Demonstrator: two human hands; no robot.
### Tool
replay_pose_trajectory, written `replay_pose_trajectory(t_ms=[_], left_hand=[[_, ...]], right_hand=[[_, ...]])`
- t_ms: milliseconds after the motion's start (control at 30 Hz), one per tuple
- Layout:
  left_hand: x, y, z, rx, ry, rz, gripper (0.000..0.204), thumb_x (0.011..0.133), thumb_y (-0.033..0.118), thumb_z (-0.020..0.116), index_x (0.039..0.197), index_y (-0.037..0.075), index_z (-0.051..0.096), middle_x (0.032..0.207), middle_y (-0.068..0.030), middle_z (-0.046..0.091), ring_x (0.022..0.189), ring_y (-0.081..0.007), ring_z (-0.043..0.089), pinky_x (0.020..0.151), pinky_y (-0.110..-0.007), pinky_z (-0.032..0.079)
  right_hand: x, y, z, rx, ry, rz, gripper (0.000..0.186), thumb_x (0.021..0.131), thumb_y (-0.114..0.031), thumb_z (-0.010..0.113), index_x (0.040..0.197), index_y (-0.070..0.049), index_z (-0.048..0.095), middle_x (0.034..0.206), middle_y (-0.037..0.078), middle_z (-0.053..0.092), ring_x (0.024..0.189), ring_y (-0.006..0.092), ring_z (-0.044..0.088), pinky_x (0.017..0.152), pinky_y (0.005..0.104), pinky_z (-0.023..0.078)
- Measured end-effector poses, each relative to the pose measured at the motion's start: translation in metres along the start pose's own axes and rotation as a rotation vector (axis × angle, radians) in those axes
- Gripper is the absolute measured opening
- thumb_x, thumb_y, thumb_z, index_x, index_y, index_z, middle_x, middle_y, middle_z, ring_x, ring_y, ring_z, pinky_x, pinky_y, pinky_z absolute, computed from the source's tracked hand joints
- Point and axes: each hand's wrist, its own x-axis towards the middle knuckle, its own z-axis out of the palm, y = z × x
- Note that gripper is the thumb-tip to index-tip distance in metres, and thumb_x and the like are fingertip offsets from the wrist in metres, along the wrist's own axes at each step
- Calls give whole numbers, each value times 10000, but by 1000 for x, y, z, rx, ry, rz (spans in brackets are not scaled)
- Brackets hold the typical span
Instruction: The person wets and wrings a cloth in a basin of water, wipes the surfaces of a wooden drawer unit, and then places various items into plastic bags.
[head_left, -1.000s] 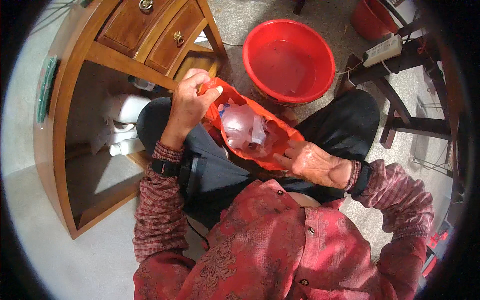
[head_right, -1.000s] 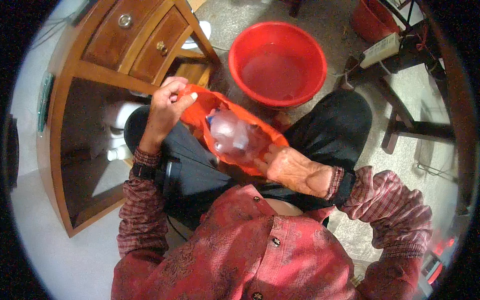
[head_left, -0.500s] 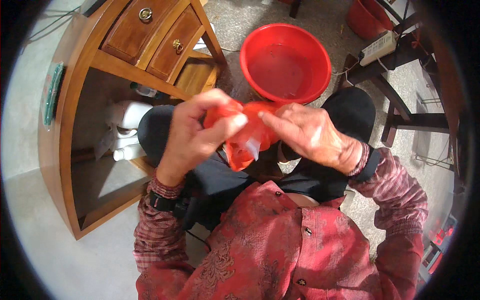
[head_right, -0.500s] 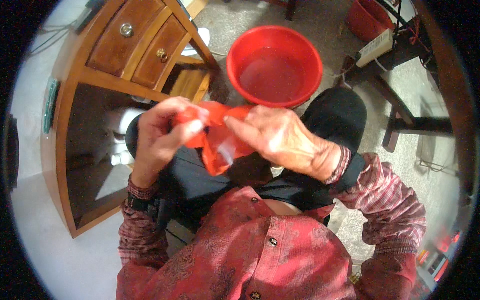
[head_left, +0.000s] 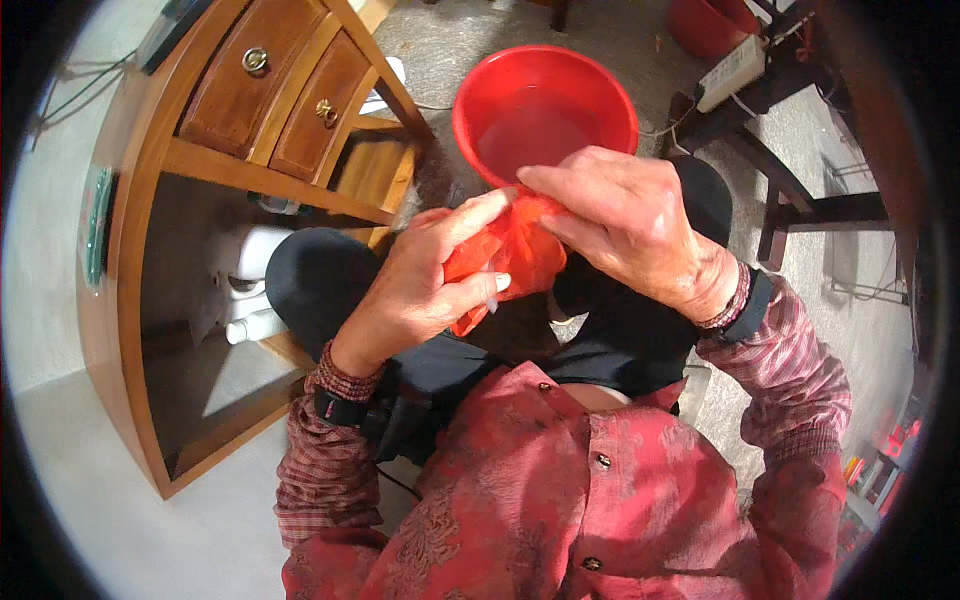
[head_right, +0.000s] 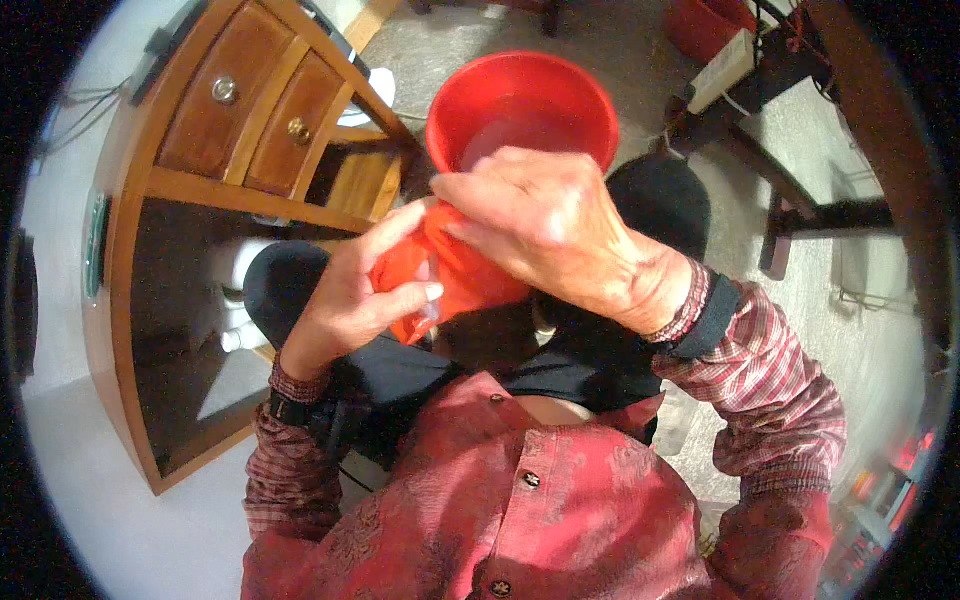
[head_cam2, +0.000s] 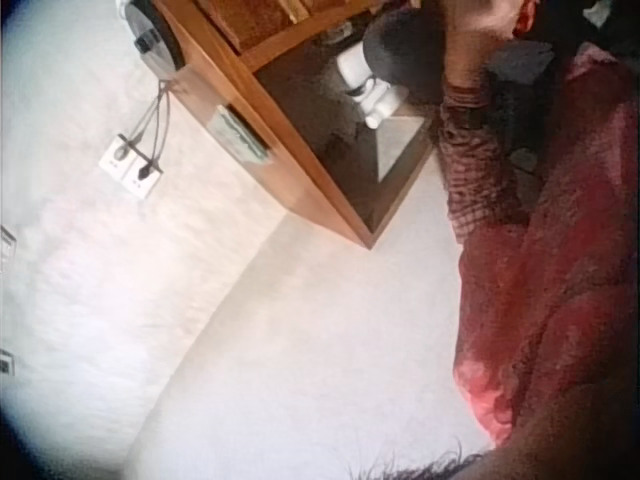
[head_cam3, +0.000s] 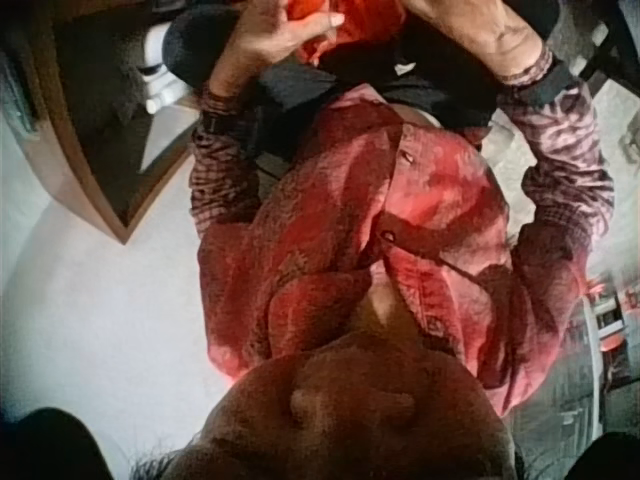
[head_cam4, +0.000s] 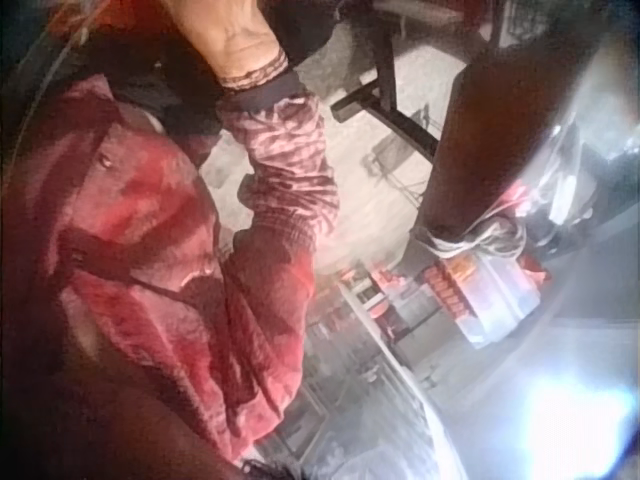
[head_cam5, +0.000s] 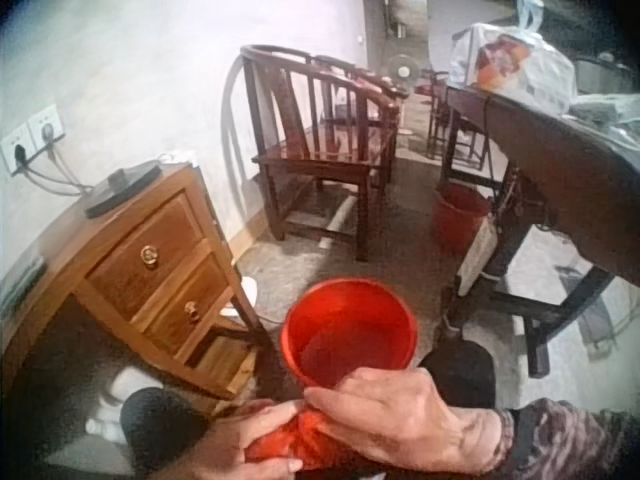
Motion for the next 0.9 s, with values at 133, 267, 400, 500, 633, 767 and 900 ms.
replay_pose_trajectory(t_ms=[133,267,400,500,633,767,900], left_hand=[[9,-1,1,-172,73,22,523,869,-23,606,1368,-46,451,1022,-71,634,793,-68,588,733,-240,484],[14,9,-3,-488,130,-77,517,910,28,578,1403,-25,431,959,-35,626,752,-74,566,716,-216,459],[15,21,2,-469,76,-119,468,955,123,560,1380,-25,432,935,-39,617,751,-77,562,725,-224,461],[13,27,5,-445,90,-120,455,968,152,540,1369,-22,414,889,-42,606,752,-79,556,731,-232,466],[12,13,10,-365,123,-8,472,949,130,559,1366,-14,390,902,-72,633,787,-97,578,753,-243,476],[10,-8,1,-359,99,-15,527,863,76,704,1314,-18,449,945,-66,656,864,-119,629,818,-272,509],[4,-22,-1,24,44,-233,369,784,133,815,1071,-9,632,938,-64,690,870,-117,642,810,-285,528]], right_hand=[[3,-3,1,203,-1,135,349,830,-109,705,1151,14,643,910,197,697,827,350,697,694,396,558],[5,-12,-4,400,-128,462,426,864,-175,672,1239,15,606,946,236,694,877,362,700,743,373,555],[6,-1,3,482,-16,505,414,838,-200,699,1184,19,634,921,228,698,871,316,713,757,375,550],[8,0,8,618,-118,575,318,834,-204,701,1068,11,689,874,220,698,834,305,712,727,373,547],[5,6,13,604,-90,690,206,833,-187,683,910,-2,727,768,192,681,717,254,693,653,363,526],[15,8,12,670,-49,679,208,827,-192,688,874,7,732,718,168,679,669,209,680,634,342,524],[32,3,-2,814,-18,699,196,829,-167,693,856,21,739,719,100,709,678,146,673,654,296,533]])
